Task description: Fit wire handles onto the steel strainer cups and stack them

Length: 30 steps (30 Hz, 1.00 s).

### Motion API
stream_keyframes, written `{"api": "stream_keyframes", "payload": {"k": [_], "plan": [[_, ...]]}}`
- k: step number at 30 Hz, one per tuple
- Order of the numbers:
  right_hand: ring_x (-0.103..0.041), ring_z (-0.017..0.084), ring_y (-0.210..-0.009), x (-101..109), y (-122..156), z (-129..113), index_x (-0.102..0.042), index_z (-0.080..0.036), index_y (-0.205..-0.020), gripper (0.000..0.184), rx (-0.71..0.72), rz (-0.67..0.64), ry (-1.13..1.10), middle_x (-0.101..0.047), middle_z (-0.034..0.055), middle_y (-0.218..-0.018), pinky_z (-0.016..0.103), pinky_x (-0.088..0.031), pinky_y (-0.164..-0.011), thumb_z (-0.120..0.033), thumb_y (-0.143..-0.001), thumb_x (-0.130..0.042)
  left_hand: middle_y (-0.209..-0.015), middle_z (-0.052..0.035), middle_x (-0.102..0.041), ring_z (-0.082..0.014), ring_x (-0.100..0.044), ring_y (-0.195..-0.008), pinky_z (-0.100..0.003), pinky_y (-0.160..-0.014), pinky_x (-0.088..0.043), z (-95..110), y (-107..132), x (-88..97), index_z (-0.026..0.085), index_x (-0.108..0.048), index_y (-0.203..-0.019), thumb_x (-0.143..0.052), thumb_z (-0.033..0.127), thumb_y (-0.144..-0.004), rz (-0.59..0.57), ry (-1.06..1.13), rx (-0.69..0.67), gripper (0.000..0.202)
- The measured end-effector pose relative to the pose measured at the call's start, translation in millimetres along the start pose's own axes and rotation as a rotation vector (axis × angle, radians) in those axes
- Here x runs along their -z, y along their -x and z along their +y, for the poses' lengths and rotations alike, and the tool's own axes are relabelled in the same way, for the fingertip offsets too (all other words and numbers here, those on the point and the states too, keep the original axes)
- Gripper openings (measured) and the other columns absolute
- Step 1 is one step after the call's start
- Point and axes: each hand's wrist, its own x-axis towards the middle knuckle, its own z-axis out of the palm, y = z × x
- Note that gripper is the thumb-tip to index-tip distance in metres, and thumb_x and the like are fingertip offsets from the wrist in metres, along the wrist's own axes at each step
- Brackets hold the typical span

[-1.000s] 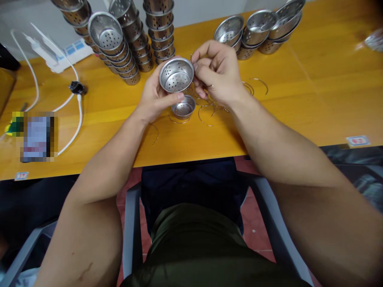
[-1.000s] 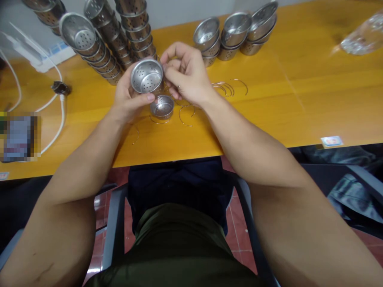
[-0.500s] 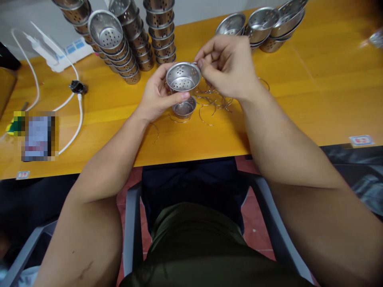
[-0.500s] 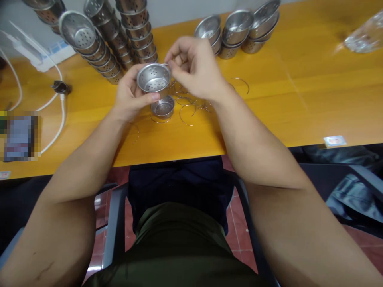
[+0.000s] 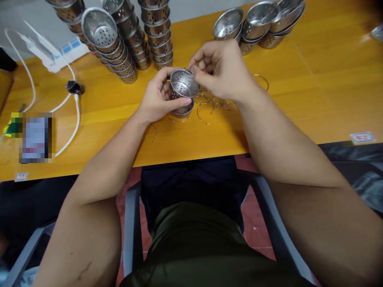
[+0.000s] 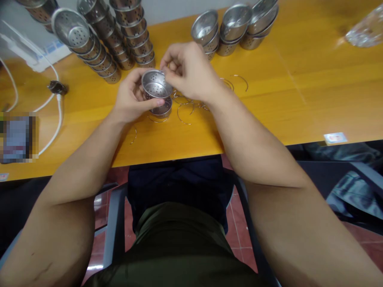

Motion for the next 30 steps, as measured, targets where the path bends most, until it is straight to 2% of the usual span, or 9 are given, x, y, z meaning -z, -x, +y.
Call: {"api": "stream_keyframes", "payload": {"k": [5,10,13,15,17,21,25,28,30], "plan": [[-0.052,0.019,-0.064,-8.3,1.4,0.2,-0.082,-0.031,-0.095,0.019,-0.015,0.025,0.017,-0.072,-0.0014,-0.079,0.039,-0.038,-0.064,-0.013,-0.089,-0.082,-0.139,-0.0065,-0.082,-0.0424,-0.080,-0.138,-0.066,-0.126,-0.068,10.0,3.4,-4.5,0.043,-0.081,-0.134,-0.127,0.051,-0.055,0.005,-0.026,0.052,0.092],[-0.046,0.021,-0.063,-22.3,6.1,-13.2,-0.077,-0.033,-0.094,0.023,-0.004,0.121,0.003,-0.057,-0.0037,-0.070,0.041,-0.035,-0.065,-0.013,-0.083,-0.077,-0.141,-0.0065,-0.081,-0.0422,-0.076,-0.142,-0.060,-0.127,-0.065,27.9,6.4,-8.5,0.040,-0.078,-0.139,-0.127,0.056,-0.055,0.019,-0.118,0.054,0.098],[-0.050,0.026,-0.067,-28.2,9.4,-23.1,-0.075,-0.040,-0.093,0.025,0.005,0.094,-0.002,-0.062,-0.0026,-0.074,0.047,-0.043,-0.068,-0.017,-0.085,-0.081,-0.139,-0.0071,-0.080,-0.0422,-0.073,-0.141,-0.059,-0.129,-0.062,38.7,8.5,-12.6,0.035,-0.077,-0.142,-0.128,0.058,-0.056,0.023,-0.177,0.016,0.103],[-0.053,0.029,-0.068,-29.9,10.3,-28.1,-0.073,-0.044,-0.088,0.025,0.000,0.086,0.004,-0.065,-0.0022,-0.074,0.050,-0.046,-0.069,-0.023,-0.085,-0.085,-0.136,-0.0084,-0.081,-0.0415,-0.074,-0.136,-0.058,-0.125,-0.062,44.4,9.7,-14.7,0.034,-0.077,-0.141,-0.126,0.059,-0.063,0.031,-0.207,0.011,0.095],[-0.054,0.030,-0.068,-30.9,10.3,-31.5,-0.071,-0.044,-0.083,0.024,-0.028,0.104,0.001,-0.066,-0.0017,-0.073,0.051,-0.046,-0.067,-0.026,-0.082,-0.086,-0.134,-0.0088,-0.081,-0.0422,-0.077,-0.132,-0.059,-0.121,-0.063,48.0,10.2,-15.6,0.036,-0.078,-0.137,-0.124,0.057,-0.064,0.033,-0.237,0.011,0.089],[-0.053,0.026,-0.064,-36.1,8.8,-31.9,-0.072,-0.040,-0.076,0.020,-0.072,0.145,-0.071,-0.064,-0.0023,-0.072,0.045,-0.039,-0.066,-0.021,-0.078,-0.079,-0.133,-0.0081,-0.082,-0.0455,-0.077,-0.131,-0.062,-0.121,-0.064,50.6,9.8,-14.9,0.037,-0.080,-0.131,-0.128,0.050,-0.052,0.027,-0.266,0.004,0.093],[-0.049,0.021,-0.060,-40.9,5.5,-22.6,-0.075,-0.033,-0.075,0.022,-0.007,0.178,-0.145,-0.064,-0.0018,-0.070,0.038,-0.035,-0.062,-0.012,-0.080,-0.077,-0.125,-0.0077,-0.081,-0.0438,-0.077,-0.130,-0.059,-0.119,-0.064,53.2,11.2,-15.5,0.036,-0.080,-0.128,-0.123,0.056,-0.065,0.045,-0.265,0.037,0.079],[-0.052,0.019,-0.061,-33.1,4.3,-19.3,-0.082,-0.027,-0.082,0.023,-0.040,0.113,-0.157,-0.069,0.0001,-0.072,0.036,-0.042,-0.063,-0.006,-0.089,-0.080,-0.122,-0.0078,-0.080,-0.0413,-0.078,-0.126,-0.056,-0.117,-0.064,54.9,12.0,-16.4,0.034,-0.080,-0.126,-0.118,0.066,-0.073,0.063,-0.238,0.035,0.072],[-0.051,0.017,-0.058,-22.3,4.9,-21.0,-0.087,-0.027,-0.091,0.015,-0.100,-0.012,-0.209,-0.070,0.0003,-0.073,0.035,-0.044,-0.063,-0.014,-0.098,-0.084,-0.120,-0.0073,-0.081,-0.0386,-0.080,-0.119,-0.054,-0.113,-0.065,54.9,11.3,-16.3,0.034,-0.081,-0.122,-0.116,0.073,-0.076,0.076,-0.217,0.010,0.069]]}}
